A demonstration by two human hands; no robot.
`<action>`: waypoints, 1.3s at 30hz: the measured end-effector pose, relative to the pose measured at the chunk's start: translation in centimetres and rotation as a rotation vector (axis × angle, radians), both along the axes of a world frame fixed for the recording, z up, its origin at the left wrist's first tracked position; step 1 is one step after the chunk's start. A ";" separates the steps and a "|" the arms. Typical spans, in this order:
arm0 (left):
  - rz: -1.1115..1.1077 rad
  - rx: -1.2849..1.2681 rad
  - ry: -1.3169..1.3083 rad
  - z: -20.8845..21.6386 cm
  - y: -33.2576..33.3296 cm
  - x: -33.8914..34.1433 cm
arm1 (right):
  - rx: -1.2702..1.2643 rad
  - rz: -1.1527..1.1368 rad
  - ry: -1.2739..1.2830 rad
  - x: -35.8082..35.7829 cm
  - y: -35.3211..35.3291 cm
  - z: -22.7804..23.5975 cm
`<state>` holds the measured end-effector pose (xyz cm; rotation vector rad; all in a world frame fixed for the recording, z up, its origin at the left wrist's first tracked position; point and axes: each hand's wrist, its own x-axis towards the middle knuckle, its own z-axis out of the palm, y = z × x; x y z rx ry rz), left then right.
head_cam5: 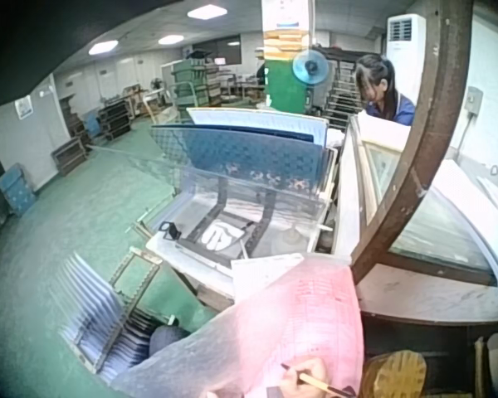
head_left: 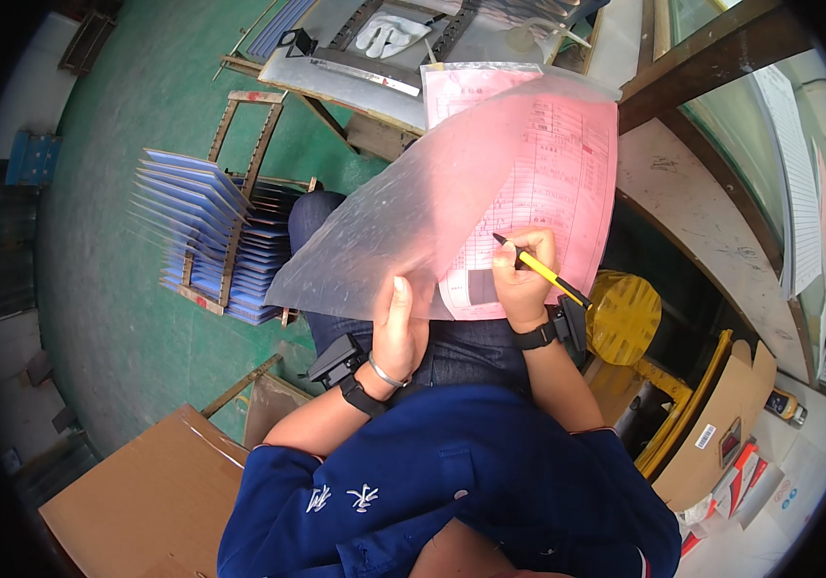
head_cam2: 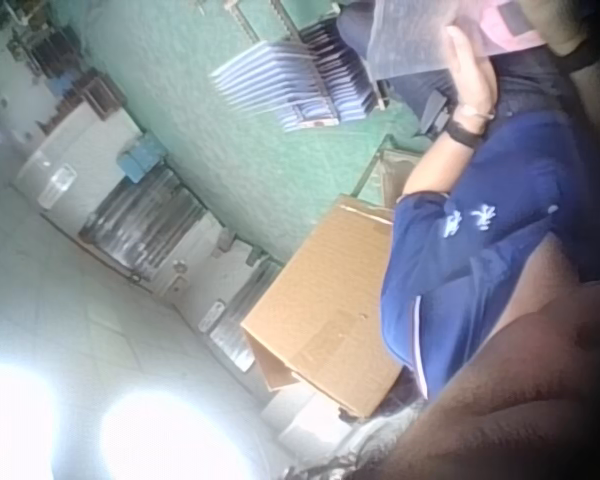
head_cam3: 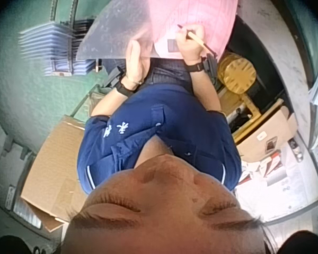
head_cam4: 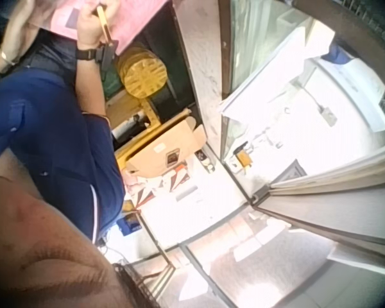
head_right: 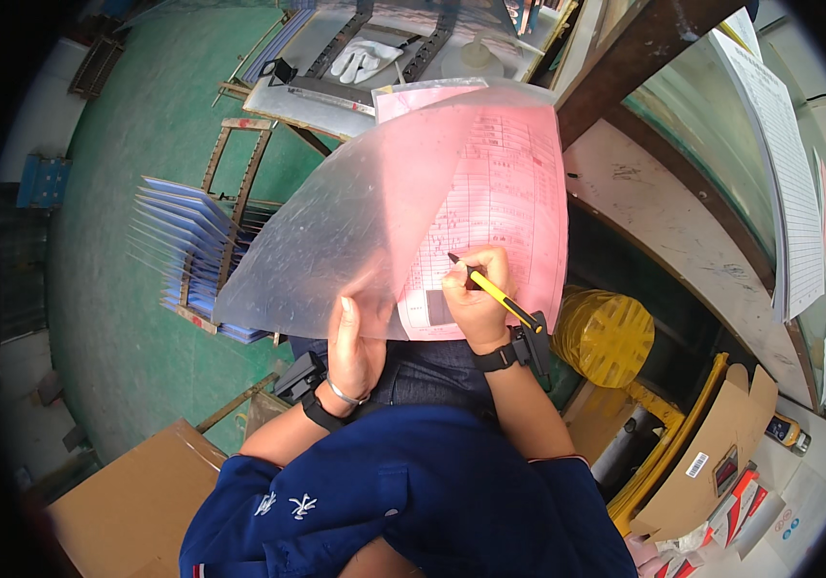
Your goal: Checking a production requisition form and inspecting individual metal plates from a storage rack in a fabrication facility.
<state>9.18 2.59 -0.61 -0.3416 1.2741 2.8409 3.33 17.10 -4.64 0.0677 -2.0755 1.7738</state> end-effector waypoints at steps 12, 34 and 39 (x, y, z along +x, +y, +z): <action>-0.159 -0.462 0.036 -1.2 -0.5 -0.3 | -0.046 0.037 0.007 -0.7 0.7 1.1; -0.462 -1.220 0.428 0.6 -6.4 -0.2 | 1.424 -0.887 -0.099 -7.2 22.5 28.1; -0.384 -1.058 0.503 1.6 -9.1 0.8 | 1.587 -0.868 -0.259 -9.5 25.3 26.8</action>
